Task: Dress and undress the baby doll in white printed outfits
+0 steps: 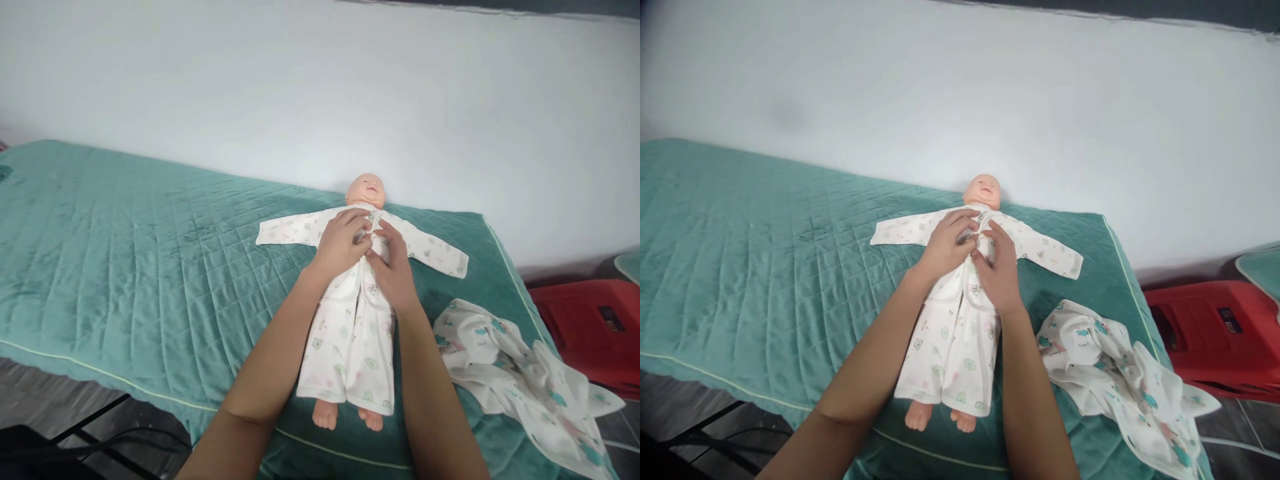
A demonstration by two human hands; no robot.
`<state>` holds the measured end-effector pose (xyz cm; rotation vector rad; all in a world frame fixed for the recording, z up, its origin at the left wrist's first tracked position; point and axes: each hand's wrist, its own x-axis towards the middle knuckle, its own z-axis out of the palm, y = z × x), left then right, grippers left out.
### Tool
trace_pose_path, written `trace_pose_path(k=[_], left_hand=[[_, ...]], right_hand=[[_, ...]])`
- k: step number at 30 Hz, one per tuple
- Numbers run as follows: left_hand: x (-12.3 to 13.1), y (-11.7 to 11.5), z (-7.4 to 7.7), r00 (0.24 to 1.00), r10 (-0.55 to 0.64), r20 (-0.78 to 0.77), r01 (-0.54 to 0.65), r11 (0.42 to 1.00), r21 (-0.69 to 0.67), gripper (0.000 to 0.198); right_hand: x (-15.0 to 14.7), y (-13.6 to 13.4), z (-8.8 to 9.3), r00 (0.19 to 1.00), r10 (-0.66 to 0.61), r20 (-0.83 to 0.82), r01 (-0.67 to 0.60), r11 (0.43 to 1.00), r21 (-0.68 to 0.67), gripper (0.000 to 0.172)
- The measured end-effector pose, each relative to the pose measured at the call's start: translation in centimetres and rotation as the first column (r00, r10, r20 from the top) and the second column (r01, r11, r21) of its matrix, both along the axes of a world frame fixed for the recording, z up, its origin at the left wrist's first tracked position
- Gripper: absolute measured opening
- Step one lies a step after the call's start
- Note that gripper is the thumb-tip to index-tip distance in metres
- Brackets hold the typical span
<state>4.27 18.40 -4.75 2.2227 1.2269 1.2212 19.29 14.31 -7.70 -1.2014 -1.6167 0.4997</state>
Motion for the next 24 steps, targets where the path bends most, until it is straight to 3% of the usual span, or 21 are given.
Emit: trace_pose_path(k=[5, 13, 24], left_hand=[[-0.9, -0.5, 0.0, 0.994, -0.055, 0.09, 0.062, 0.995, -0.077, 0.011], [-2.4, -2.2, -1.3, 0.984, -0.142, 0.108, 0.151, 0.985, -0.084, 0.017], [-4.3, -2.7, -1.2, 0.949, -0.299, 0.1, 0.313, 0.928, -0.2, 0.018]], right_hand=[[0.3, -0.2, 0.6, 0.99, 0.061, -0.13, -0.069, 0.996, -0.056, 0.033], [1.6, -0.4, 0.9, 0.962, 0.217, -0.169, -0.239, 0.963, -0.126, 0.052], [1.7, -0.3, 0.9, 0.973, 0.205, -0.109, -0.219, 0.967, -0.13, 0.061]])
